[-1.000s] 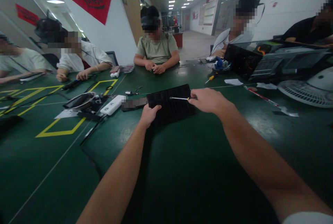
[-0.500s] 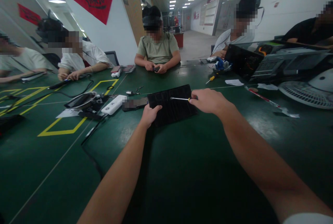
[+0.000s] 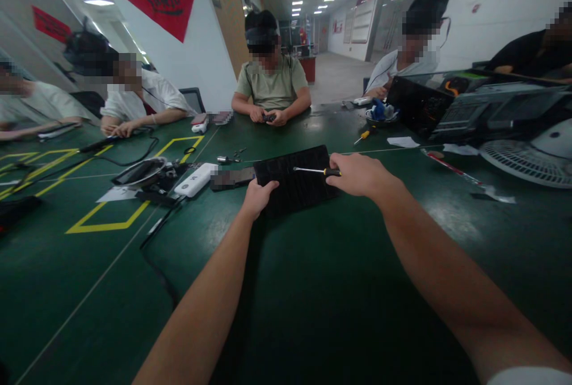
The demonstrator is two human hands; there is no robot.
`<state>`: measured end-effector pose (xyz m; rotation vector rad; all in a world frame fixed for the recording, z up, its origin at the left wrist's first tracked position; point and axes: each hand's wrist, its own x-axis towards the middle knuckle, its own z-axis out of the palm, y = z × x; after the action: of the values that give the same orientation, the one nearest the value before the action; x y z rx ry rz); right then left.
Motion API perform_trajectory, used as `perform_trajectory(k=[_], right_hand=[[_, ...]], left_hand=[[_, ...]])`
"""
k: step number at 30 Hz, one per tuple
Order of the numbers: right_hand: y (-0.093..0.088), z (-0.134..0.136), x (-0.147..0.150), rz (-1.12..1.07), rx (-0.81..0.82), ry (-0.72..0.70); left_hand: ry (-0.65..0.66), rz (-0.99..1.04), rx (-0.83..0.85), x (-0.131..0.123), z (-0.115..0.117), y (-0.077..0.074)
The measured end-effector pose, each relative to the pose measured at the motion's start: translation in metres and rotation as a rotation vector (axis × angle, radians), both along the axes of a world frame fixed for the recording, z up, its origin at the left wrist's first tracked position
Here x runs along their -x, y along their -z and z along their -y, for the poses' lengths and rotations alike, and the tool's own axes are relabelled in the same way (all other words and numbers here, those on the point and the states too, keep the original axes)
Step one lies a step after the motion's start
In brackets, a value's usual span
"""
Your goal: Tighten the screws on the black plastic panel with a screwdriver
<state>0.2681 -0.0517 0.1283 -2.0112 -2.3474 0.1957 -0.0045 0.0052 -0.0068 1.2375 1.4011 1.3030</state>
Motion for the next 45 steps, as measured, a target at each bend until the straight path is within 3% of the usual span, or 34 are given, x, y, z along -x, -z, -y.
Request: perform_trajectory(k=[18, 45], right_hand=[[-0.0031, 0.0015, -0.0006, -0.009, 0.007, -0.019], [-0.0059, -0.0007, 0.0000, -0.027, 0.084, -0.005]], left_hand=[[-0.001, -0.011, -0.007, 0.0034, -0.0027, 0.0044], [-0.017, 0.016, 0.031, 0.0002, 0.0012, -0.0017]])
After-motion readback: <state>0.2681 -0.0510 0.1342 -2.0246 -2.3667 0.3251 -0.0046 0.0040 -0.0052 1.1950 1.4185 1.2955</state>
